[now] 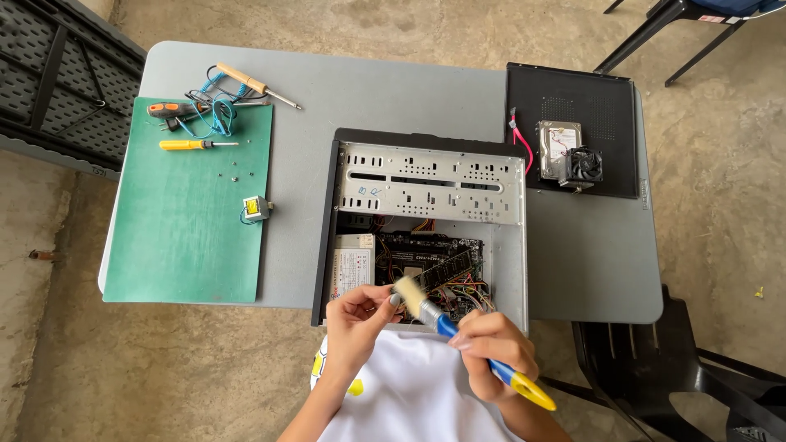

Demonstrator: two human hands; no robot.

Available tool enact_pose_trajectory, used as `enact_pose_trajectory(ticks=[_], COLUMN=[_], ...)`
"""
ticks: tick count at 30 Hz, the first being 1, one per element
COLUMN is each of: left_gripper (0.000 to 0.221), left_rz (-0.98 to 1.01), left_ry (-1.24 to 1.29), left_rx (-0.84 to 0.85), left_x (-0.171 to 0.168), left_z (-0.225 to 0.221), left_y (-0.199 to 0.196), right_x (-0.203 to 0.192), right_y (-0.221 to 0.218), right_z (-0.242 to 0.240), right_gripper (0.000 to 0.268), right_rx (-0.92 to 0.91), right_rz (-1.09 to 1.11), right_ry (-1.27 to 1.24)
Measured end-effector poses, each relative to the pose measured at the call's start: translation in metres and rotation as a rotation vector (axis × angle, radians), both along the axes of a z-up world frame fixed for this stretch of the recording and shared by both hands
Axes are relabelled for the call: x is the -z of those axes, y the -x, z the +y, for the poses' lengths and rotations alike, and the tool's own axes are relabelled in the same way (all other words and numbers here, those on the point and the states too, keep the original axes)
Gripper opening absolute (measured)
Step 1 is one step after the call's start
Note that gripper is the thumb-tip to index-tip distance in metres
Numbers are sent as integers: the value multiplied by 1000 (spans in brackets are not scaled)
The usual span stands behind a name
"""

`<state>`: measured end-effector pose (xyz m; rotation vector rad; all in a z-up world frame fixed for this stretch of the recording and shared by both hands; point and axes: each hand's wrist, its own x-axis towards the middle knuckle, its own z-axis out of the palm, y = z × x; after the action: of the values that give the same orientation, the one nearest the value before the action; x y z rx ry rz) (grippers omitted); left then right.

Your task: Disconnecting cables and unscrewing the power supply unit from a computer case.

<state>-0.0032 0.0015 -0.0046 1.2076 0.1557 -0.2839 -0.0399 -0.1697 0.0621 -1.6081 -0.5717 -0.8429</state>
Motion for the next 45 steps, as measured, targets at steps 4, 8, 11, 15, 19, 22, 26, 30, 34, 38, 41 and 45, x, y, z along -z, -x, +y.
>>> enact_pose_trajectory(ticks=[4,8,11,15,19,22,26,30,34,38,41,45], left_gripper=[17,13,13,14,13,12,11,10,13,17,17,15], left_rz=[-21,5,16,-6,-25,-61,-56,17,51,-12,-76,-60], left_ry=[-45,-56,-21,-1,-9,-72,-52,-39,-10,-16,-43,-91], left_rx=[-43,-78,-57,-2,9,-23,-81,-77,-46,-16,-18,-61], left_x=[-6,-6,-8,-4,-8,-11,-8,-13,-10,-2,-5,-4], left_z=[3,9,8,3,0,1,6,11,10,8,7,8], left_y=[-1,-2,-3,-3,-1,-2,-2,-5,-4,-2,-5,-3], right_x=[13,18,18,11,12,22,29,21,23,14,19,27], right_y=[3,-4,-5,0,7,5,-4,-6,2,4,3,-2], right_z=[-11,-37,-41,-19,-1,-7,-31,-51,-30,-3,0,-26], right_gripper=[4,10,11,10,8,4,7,15,9,5,1,5], right_rx=[-51,379,477,296,66,4,350,606,484,104,-24,348], right_rz=[62,8,37,85,40,-20,-27,-17,71,48,27,-38], right_ry=[-259,-144,-16,54,-29,-113,-250,-45,-46,-24,-141,-195])
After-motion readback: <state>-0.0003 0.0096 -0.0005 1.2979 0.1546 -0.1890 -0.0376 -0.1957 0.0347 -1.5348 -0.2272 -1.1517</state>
